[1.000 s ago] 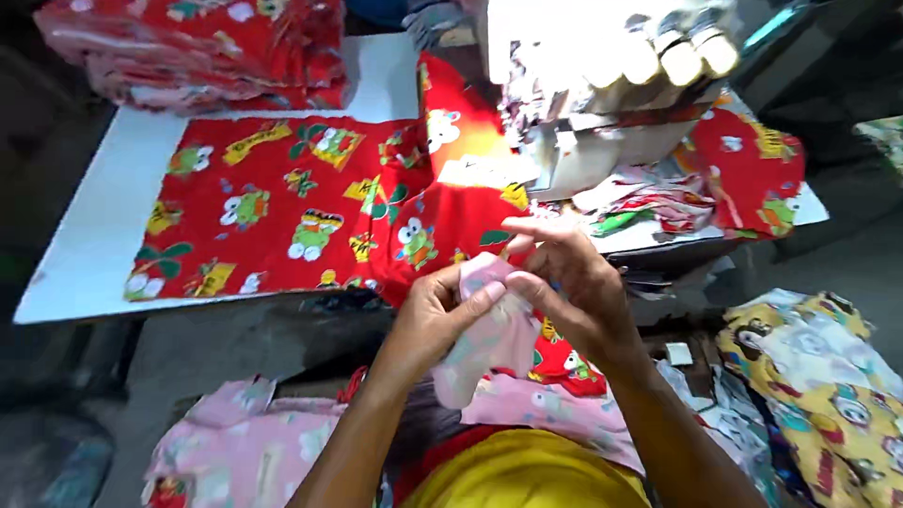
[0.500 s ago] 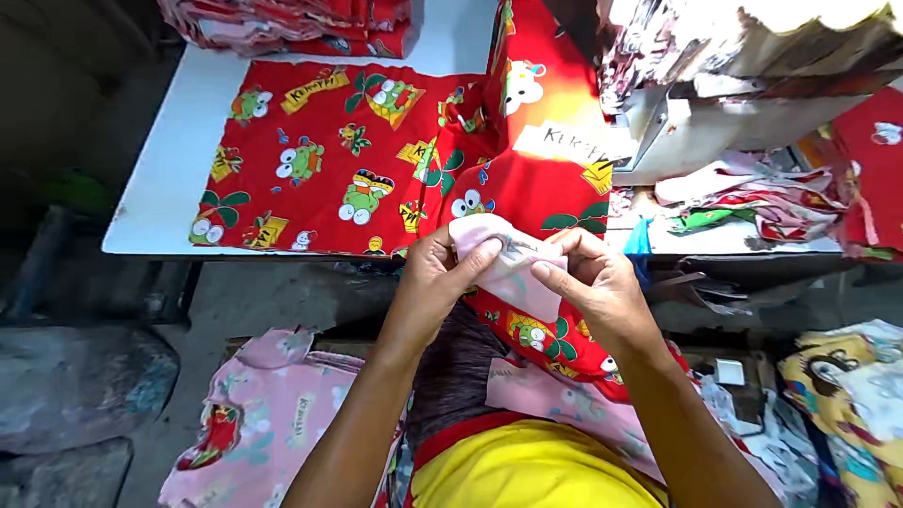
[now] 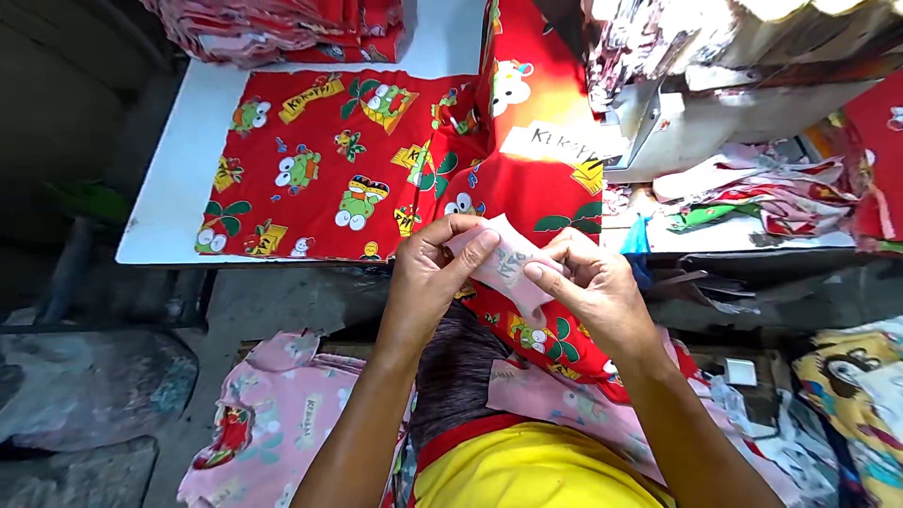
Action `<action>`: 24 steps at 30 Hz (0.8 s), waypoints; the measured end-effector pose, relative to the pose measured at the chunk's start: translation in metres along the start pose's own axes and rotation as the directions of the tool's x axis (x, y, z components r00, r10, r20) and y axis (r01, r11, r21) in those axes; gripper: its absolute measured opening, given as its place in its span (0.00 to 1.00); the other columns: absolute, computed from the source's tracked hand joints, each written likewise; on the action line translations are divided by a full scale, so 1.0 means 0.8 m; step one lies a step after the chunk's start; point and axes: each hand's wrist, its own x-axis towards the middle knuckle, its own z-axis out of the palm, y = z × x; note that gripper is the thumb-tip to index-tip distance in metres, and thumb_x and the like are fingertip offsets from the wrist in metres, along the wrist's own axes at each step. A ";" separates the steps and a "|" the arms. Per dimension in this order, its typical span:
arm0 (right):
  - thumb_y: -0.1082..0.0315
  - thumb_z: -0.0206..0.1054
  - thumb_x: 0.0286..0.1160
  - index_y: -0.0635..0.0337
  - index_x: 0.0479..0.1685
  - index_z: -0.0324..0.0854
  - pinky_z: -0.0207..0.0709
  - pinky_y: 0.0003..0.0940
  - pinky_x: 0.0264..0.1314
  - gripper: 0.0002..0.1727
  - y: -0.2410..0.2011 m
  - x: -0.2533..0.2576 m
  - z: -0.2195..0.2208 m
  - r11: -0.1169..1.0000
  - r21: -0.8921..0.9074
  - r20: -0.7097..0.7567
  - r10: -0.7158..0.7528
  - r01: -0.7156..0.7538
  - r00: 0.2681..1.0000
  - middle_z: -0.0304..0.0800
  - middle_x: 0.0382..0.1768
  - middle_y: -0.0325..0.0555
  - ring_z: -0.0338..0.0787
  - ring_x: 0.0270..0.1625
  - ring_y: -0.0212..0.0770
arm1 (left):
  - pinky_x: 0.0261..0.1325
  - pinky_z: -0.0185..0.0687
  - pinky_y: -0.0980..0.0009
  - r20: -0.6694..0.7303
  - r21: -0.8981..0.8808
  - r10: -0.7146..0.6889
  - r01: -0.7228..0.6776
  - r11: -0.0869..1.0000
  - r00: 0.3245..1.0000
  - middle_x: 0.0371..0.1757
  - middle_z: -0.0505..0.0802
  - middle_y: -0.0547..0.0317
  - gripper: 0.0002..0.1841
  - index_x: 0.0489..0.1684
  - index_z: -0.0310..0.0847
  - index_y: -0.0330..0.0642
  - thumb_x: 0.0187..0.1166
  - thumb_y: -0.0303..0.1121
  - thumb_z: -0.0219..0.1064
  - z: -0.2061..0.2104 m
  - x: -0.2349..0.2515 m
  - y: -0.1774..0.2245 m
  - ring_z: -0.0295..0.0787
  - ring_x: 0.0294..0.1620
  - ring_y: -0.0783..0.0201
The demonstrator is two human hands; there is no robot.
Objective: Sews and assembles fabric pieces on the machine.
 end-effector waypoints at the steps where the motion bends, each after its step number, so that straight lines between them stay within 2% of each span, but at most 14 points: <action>1: 0.64 0.75 0.74 0.54 0.37 0.89 0.81 0.18 0.37 0.04 0.001 0.000 0.000 1.000 0.000 0.001 -0.026 0.026 1.000 0.86 0.43 0.35 0.85 0.41 0.26 | 0.40 0.87 0.83 -0.014 0.021 0.003 -0.003 1.000 1.000 0.41 0.92 0.71 0.04 0.48 0.88 0.48 0.84 0.32 0.68 0.001 0.000 -0.001 0.89 0.36 0.79; 3: 0.64 0.73 0.77 0.53 0.41 0.88 0.81 0.19 0.39 0.04 0.002 -0.001 0.000 0.999 0.010 0.003 -0.039 0.039 0.999 0.89 0.43 0.34 0.87 0.42 0.26 | 0.39 0.85 0.83 -0.034 0.051 0.021 -0.019 0.999 0.999 0.41 0.92 0.71 0.05 0.47 0.88 0.48 0.85 0.33 0.66 0.001 0.000 -0.003 0.88 0.36 0.79; 5: 0.67 0.72 0.77 0.53 0.47 0.86 0.81 0.18 0.35 0.05 0.002 -0.004 0.003 0.999 0.028 -0.005 -0.019 0.019 1.000 0.91 0.36 0.33 0.87 0.34 0.25 | 0.42 0.87 0.82 -0.038 0.085 0.053 -0.050 0.995 0.998 0.43 0.92 0.70 0.05 0.50 0.86 0.46 0.85 0.30 0.65 0.002 0.002 -0.002 0.89 0.38 0.78; 7: 0.70 0.70 0.78 0.56 0.51 0.86 0.85 0.19 0.39 0.07 0.000 -0.008 0.005 0.999 0.037 0.003 -0.021 0.021 1.000 0.93 0.38 0.35 0.90 0.36 0.25 | 0.41 0.88 0.82 -0.035 0.157 0.098 -0.092 0.983 0.995 0.44 0.92 0.69 0.07 0.54 0.85 0.43 0.84 0.26 0.66 0.002 0.002 0.000 0.90 0.37 0.78; 9: 0.72 0.68 0.80 0.60 0.54 0.87 0.88 0.21 0.45 0.09 -0.001 -0.015 0.010 0.998 0.039 0.002 -0.050 0.050 0.999 0.94 0.41 0.37 0.92 0.40 0.26 | 0.41 0.86 0.85 -0.006 0.324 0.175 -0.164 0.932 0.985 0.44 0.92 0.69 0.07 0.53 0.86 0.41 0.83 0.28 0.67 -0.003 0.006 0.009 0.89 0.38 0.80; 10: 0.72 0.67 0.81 0.64 0.54 0.88 0.89 0.21 0.48 0.10 -0.001 -0.020 0.012 0.995 0.045 -0.003 -0.086 0.086 0.996 0.95 0.42 0.39 0.93 0.42 0.26 | 0.41 0.85 0.86 0.038 0.430 0.237 -0.230 0.873 0.971 0.44 0.93 0.69 0.07 0.52 0.87 0.40 0.83 0.29 0.68 -0.008 0.012 0.017 0.88 0.38 0.82; 13: 0.73 0.70 0.78 0.72 0.48 0.89 0.90 0.21 0.49 0.09 -0.004 -0.023 0.017 0.975 0.072 -0.097 -0.203 0.210 0.974 0.96 0.42 0.44 0.93 0.41 0.26 | 0.41 0.75 0.86 0.285 0.629 0.398 -0.484 0.609 0.872 0.42 0.93 0.62 0.08 0.45 0.91 0.38 0.82 0.33 0.69 -0.011 0.054 0.054 0.84 0.38 0.82; 15: 0.71 0.72 0.75 0.68 0.43 0.90 0.87 0.18 0.45 0.07 -0.001 -0.010 0.012 0.967 -0.021 -0.239 -0.253 0.255 0.938 0.94 0.38 0.40 0.90 0.39 0.22 | 0.43 0.75 0.77 0.460 0.613 0.460 -0.646 0.455 0.760 0.40 0.94 0.53 0.09 0.42 0.91 0.36 0.82 0.33 0.68 -0.001 0.098 0.069 0.87 0.39 0.71; 16: 0.69 0.73 0.75 0.64 0.41 0.91 0.85 0.16 0.45 0.06 0.003 0.000 0.007 0.964 -0.093 -0.307 -0.266 0.249 0.914 0.91 0.37 0.36 0.88 0.40 0.21 | 0.47 0.76 0.75 0.514 0.579 0.484 -0.703 0.414 0.708 0.40 0.95 0.50 0.09 0.41 0.92 0.36 0.82 0.33 0.68 0.007 0.124 0.069 0.89 0.41 0.68; 18: 0.66 0.75 0.72 0.56 0.40 0.92 0.78 0.12 0.47 0.05 0.013 0.020 -0.003 0.959 -0.210 -0.415 -0.265 0.192 0.870 0.84 0.41 0.34 0.83 0.45 0.20 | 0.54 0.77 0.75 0.559 0.497 0.509 -0.756 0.426 0.655 0.41 0.95 0.50 0.09 0.39 0.93 0.37 0.80 0.33 0.70 0.022 0.176 0.054 0.90 0.47 0.67; 19: 0.65 0.76 0.71 0.54 0.41 0.92 0.78 0.14 0.53 0.05 0.019 0.028 -0.008 0.960 -0.228 -0.437 -0.250 0.163 0.864 0.84 0.46 0.35 0.83 0.52 0.22 | 0.57 0.77 0.77 0.564 0.463 0.502 -0.754 0.466 0.656 0.42 0.95 0.51 0.08 0.39 0.93 0.37 0.79 0.32 0.71 0.027 0.197 0.043 0.89 0.49 0.68; 21: 0.63 0.76 0.71 0.51 0.43 0.92 0.80 0.16 0.58 0.06 0.027 0.036 -0.017 0.973 -0.201 -0.428 -0.194 0.117 0.883 0.83 0.53 0.36 0.83 0.59 0.25 | 0.54 0.77 0.77 0.550 0.448 0.454 -0.706 0.549 0.701 0.41 0.93 0.54 0.06 0.37 0.92 0.38 0.78 0.30 0.70 0.033 0.215 0.027 0.87 0.48 0.71; 24: 0.61 0.75 0.72 0.57 0.47 0.92 0.83 0.20 0.59 0.11 0.034 0.033 -0.024 0.992 -0.082 -0.336 -0.119 0.097 0.934 0.88 0.53 0.39 0.86 0.58 0.27 | 0.46 0.78 0.78 0.498 0.589 0.308 -0.576 0.567 0.811 0.40 0.90 0.59 0.06 0.38 0.90 0.40 0.78 0.31 0.68 0.036 0.185 0.040 0.85 0.41 0.74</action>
